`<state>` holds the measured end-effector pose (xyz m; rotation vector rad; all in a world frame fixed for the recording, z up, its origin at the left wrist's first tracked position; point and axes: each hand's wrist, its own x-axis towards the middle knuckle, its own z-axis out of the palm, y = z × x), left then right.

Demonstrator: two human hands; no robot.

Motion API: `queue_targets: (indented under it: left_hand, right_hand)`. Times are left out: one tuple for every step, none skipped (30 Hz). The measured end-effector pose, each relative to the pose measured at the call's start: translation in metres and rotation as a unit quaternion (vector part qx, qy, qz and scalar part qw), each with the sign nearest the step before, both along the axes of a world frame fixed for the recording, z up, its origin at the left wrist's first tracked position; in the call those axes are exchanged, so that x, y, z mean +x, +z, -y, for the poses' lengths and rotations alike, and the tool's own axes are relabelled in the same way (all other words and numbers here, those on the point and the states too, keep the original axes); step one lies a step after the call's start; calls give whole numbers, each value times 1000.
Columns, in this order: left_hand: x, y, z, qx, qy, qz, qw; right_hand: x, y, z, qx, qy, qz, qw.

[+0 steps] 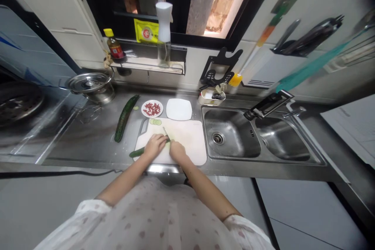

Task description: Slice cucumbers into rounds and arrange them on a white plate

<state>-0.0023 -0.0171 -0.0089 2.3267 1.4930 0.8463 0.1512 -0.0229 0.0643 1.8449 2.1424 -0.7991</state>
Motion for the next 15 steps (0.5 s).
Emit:
queue_targets:
  left_hand:
    - [0,0,0,0,0,0,1000]
    - [0,1,0,1,0,1,1000]
    - [0,1,1,2,1,1,1000]
    - [0,1,1,3,2,2,1000]
    - [1,2,1,4,2,3,1000]
    - [1,2,1,5,2,4,1000]
    - [1,2,1,6,1,5,1000]
    - [0,3,1,6,0,6,1000]
    - [0,3,1,6,-2,7,1000]
    - [0,3,1,6,-3,8,1000]
    - [0,3,1,5,-4,10,1000]
    - [0,3,1,5,-3,11,1000]
    - [0,3,0,4,-3,13,1000]
    - [0,3,0,4,-3,14,1000]
    - [0,3,0,3,-3,14,1000]
  right_hand:
    - [0,0,-1,-1,1,0,1000]
    - [0,-1,0,-1,2,-1,1000]
    - [1,-1,0,0,2,-2,1000]
    - [2,-2,2,3,3,-2,1000]
    - [3,-3,4,5,3,-2,1000]
    - [5,-3,6,5,3,1,1000]
    - [6,-3,8,4,5,4,1000]
    - [8,-3,11,0,6,9,1000]
    - [9,-3,14,-4,8,15,1000]
    - [11,-3,16,-9,9,20,1000]
    - [13,-2,19,-13,10,24,1000]
    - [14,-2,21,-16,9,27,999]
    - [15,-2,23,-19,8,29,999]
    - [16,-2,25,-21,5,31,999]
    - [17,-2,26,-23,3,32,999]
